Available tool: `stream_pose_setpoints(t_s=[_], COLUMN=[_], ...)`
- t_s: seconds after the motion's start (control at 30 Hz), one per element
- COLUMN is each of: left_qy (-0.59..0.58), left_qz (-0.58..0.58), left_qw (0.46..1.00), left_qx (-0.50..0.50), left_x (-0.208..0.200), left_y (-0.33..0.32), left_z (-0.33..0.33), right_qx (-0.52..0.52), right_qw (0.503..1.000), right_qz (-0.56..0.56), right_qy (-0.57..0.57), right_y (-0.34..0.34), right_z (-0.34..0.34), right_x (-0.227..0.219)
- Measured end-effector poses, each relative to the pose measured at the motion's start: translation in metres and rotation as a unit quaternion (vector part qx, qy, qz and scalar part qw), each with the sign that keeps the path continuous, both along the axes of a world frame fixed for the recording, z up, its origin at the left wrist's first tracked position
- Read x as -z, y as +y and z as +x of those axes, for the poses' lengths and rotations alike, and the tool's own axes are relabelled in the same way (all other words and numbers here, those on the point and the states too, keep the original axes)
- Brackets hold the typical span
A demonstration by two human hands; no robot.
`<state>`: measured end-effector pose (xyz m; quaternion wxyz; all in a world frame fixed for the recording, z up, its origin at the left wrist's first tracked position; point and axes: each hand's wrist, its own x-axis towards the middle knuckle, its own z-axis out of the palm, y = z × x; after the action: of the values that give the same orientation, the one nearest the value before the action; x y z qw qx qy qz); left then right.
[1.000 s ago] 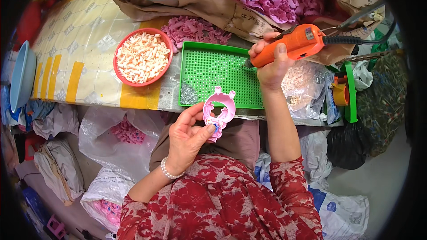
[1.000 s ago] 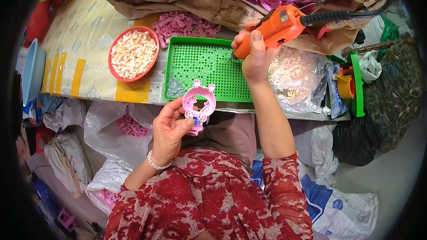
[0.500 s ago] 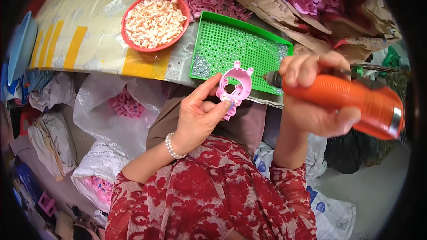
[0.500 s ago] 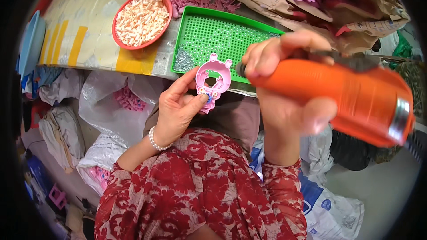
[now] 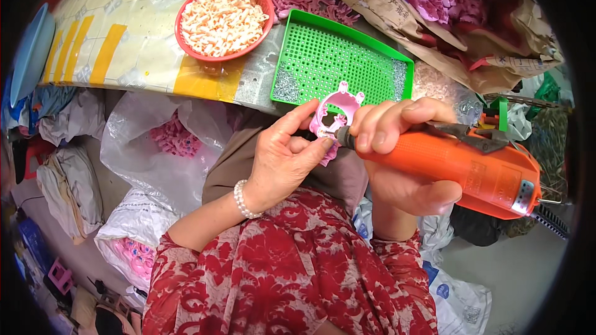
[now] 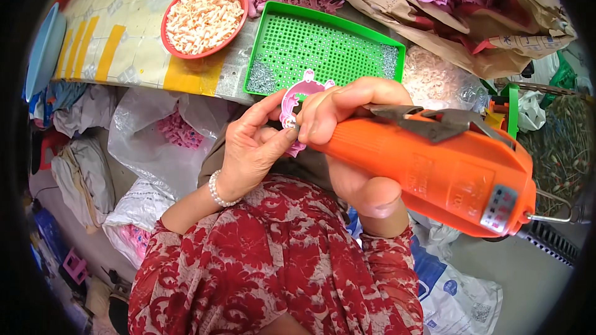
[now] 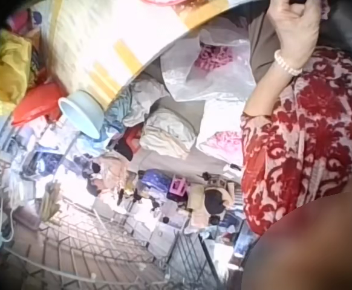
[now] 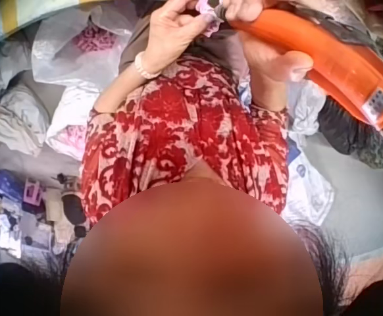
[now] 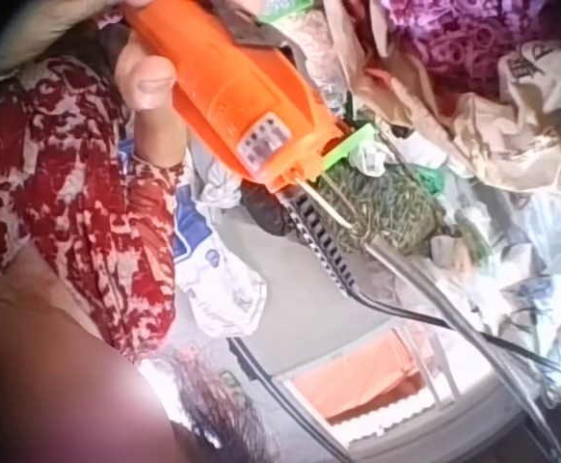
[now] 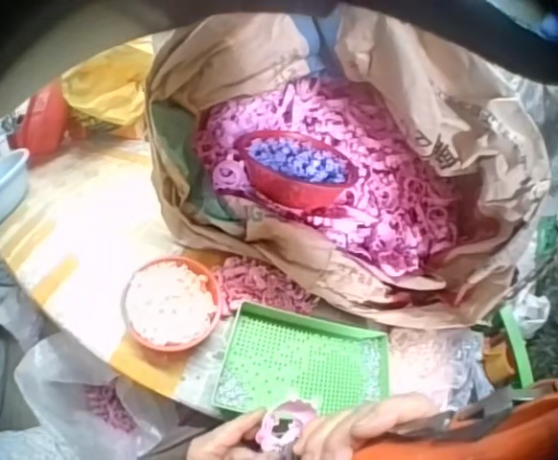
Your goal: Assembling a pink plastic toy frame with small white components and using an electric screwdriver.
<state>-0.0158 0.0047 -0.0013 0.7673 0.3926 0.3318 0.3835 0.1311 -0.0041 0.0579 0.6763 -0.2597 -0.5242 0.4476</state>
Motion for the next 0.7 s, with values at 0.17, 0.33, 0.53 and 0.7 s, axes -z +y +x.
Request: stream_pose_setpoints(t_s=[0.17,0.33,0.53,0.7], left_qy=[-0.018,-0.002,-0.001,-0.018], left_qz=[-0.014,0.001,-0.002,0.01], left_qw=[1.0,1.0,1.0,1.0], left_qx=[-0.008,0.004,0.004,-0.009], left_x=[0.0009,-0.0019,-0.0003,0.0033], left_y=[-0.0008,0.001,0.0003,-0.0017], left_z=[0.0014,0.0014,0.002,0.0035], right_qx=[0.025,0.028,0.035,0.037], right_qw=[0.999,0.999,0.999,0.999], right_qz=[-0.027,-0.032,-0.035,-0.035], right_qy=[0.018,0.023,0.02,0.014], right_y=[-0.0034,-0.0022,-0.0036,-0.0064], right_z=[-0.0049,-0.0045,-0.0069,-0.0074], right_x=[0.0017,0.0057,0.0054,0.0064])
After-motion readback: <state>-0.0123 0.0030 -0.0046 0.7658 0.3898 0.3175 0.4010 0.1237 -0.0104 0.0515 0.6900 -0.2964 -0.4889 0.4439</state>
